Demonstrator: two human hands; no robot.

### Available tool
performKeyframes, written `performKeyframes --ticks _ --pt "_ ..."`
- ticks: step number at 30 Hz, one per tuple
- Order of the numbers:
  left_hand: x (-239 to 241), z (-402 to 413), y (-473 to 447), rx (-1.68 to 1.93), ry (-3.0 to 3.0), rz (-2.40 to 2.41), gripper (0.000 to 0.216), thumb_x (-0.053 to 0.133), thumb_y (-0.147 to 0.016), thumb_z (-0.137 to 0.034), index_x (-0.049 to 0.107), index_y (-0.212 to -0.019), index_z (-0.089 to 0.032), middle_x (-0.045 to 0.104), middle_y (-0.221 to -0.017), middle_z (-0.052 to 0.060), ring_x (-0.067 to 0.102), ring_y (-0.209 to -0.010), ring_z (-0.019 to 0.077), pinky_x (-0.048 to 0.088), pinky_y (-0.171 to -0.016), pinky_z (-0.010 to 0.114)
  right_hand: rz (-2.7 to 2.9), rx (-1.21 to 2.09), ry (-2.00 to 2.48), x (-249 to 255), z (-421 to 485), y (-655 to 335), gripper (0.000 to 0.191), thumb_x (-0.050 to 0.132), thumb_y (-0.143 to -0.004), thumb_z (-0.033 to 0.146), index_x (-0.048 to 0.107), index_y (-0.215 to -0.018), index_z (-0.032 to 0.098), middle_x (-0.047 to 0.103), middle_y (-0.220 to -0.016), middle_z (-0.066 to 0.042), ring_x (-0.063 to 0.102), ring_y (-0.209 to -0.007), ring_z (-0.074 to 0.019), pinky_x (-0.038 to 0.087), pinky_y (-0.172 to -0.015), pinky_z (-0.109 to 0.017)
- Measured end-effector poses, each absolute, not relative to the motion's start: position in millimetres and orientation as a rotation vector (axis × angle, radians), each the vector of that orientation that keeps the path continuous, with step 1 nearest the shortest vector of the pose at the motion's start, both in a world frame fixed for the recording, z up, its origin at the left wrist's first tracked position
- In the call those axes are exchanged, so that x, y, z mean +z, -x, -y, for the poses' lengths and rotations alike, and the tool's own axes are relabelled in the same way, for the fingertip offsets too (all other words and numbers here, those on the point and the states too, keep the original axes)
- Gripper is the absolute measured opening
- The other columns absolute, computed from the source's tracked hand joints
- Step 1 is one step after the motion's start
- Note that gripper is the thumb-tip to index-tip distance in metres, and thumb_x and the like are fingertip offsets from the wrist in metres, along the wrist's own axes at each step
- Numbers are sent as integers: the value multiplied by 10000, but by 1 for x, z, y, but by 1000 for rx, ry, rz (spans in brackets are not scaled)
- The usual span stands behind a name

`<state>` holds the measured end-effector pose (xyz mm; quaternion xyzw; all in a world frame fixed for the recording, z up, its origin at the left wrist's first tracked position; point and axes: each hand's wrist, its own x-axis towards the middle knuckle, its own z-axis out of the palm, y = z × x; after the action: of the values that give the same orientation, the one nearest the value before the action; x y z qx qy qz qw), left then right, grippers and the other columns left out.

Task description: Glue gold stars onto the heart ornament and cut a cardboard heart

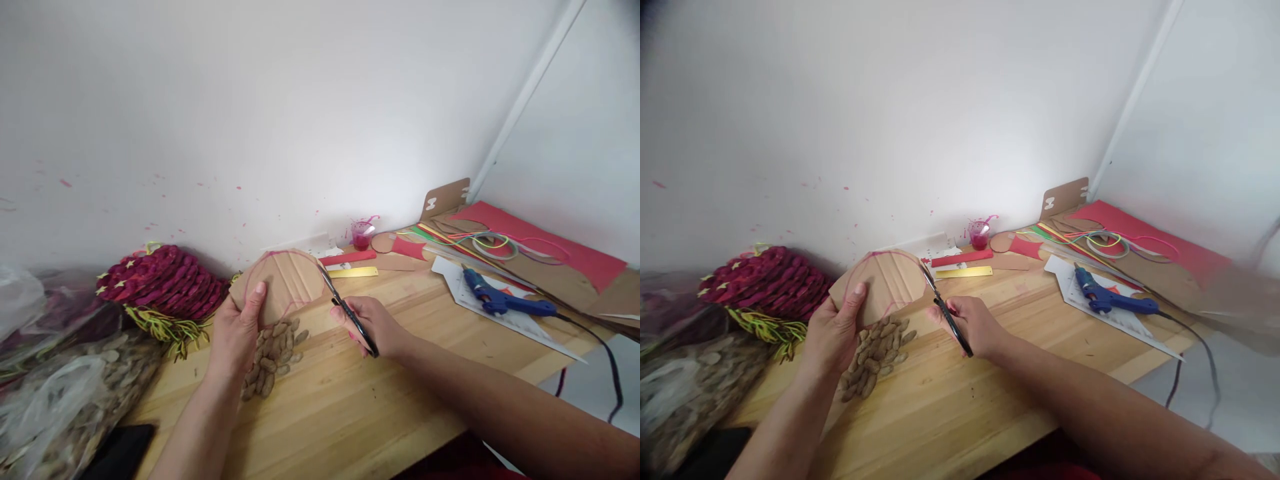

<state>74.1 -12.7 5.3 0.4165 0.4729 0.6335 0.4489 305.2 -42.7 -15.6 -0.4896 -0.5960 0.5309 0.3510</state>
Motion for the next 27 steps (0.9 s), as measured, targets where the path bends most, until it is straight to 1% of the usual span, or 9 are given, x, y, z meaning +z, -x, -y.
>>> performKeyframes --ticks 3,5,8,11,14,15,19,24,27 --pt "8 12 -68 1446 -1106 -1224 586 785 -766 -465 669 -1257 -168 723 -1201 115 697 -1061 276 591 -877 385 1581 1362 1256 -21 39 -307 495 597 -878 621 409 -680 208 481 -545 55 488 -402 -93 391 -394 -213" --pt "9 12 -65 1382 -1099 -1247 596 794 -745 -484 684 -1229 -153 751 -1097 119 725 -958 280 613 -786 379 1632 1345 1220 -22 37 -308 483 587 -889 617 422 -700 204 500 -580 46 508 -437 -92 401 -423 -209" --pt "11 13 -66 1360 -1078 -1267 617 809 -713 -502 704 -1187 -121 768 -970 126 736 -896 295 618 -753 393 1646 1371 1189 -21 36 -309 499 565 -889 647 431 -711 199 501 -611 39 528 -450 -96 403 -435 -216" --pt "10 15 -72 1422 -1098 -1250 606 799 -727 -499 698 -1195 -127 763 -1037 129 719 -996 299 607 -819 393 1594 1445 1119 -18 35 -307 548 499 -889 711 450 -720 192 493 -622 36 523 -456 -89 405 -445 -216" --pt "7 18 -78 1468 -1141 -1236 549 769 -774 -479 691 -1202 -145 741 -1142 121 691 -1085 278 591 -860 355 1510 1532 1049 -16 34 -305 602 444 -868 774 462 -733 188 470 -611 44 495 -457 -78 410 -450 -210" --pt "6 19 -79 1456 -1156 -1245 537 764 -783 -475 689 -1203 -150 737 -1153 117 696 -1070 273 597 -831 341 1496 1545 1045 -15 33 -304 611 438 -863 783 463 -734 187 465 -609 45 493 -457 -76 408 -450 -208" --pt "7 21 -79 1349 -1170 -1286 538 763 -779 -489 687 -1191 -152 744 -1121 112 729 -894 250 590 -622 280 1548 1495 1068 -15 32 -306 588 432 -896 746 464 -727 184 476 -621 40 506 -475 -79 411 -469 -213" --pt "13 21 -78 1365 -1156 -1254 542 784 -765 -460 681 -1193 -145 736 -1160 104 721 -896 224 580 -631 245 1644 1377 1132 -15 34 -310 549 434 -930 694 463 -726 185 499 -646 32 528 -490 -85 418 -487 -226" --pt "12 21 -79 1346 -1125 -1259 548 792 -755 -461 685 -1186 -140 751 -1096 101 721 -808 208 565 -559 234 1635 1344 1153 -16 35 -309 554 425 -931 698 448 -712 190 491 -624 36 523 -468 -85 400 -463 -224"
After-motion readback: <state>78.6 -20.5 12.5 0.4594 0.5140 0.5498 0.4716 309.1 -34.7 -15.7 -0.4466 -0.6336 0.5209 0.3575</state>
